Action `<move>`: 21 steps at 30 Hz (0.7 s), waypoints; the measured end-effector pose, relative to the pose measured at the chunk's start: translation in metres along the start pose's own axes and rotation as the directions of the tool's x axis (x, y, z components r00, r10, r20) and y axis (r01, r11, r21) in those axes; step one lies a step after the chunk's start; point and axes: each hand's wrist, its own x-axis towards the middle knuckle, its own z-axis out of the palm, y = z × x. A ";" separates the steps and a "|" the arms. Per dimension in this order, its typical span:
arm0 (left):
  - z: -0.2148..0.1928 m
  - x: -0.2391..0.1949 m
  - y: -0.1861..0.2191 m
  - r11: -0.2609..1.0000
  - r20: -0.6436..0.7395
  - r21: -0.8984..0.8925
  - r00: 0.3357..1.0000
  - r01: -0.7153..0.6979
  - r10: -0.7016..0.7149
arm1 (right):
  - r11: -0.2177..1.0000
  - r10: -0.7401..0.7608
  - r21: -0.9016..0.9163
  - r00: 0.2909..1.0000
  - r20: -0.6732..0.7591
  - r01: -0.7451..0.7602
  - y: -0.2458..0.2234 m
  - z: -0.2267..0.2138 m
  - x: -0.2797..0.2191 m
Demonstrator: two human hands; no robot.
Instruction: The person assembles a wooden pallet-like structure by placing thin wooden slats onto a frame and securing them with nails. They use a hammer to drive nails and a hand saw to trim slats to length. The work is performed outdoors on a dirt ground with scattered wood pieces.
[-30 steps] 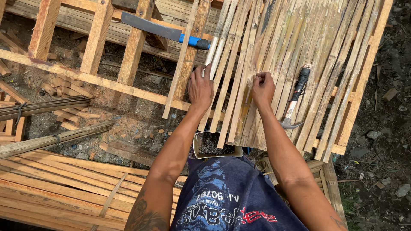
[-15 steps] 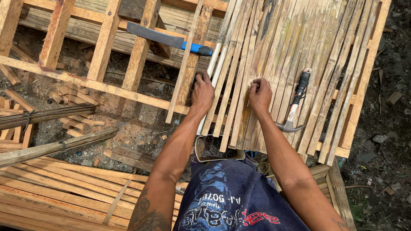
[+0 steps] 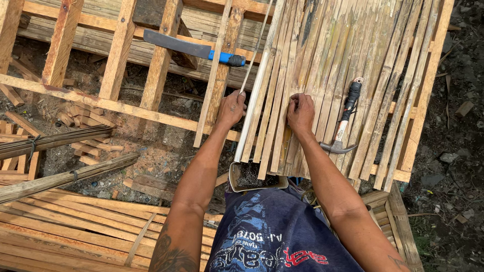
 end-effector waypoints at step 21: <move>0.027 -0.003 -0.039 0.996 -0.287 -0.011 0.954 0.084 -0.084 | 0.997 -0.065 -0.035 0.998 -0.002 0.065 -0.001 -0.003 -0.003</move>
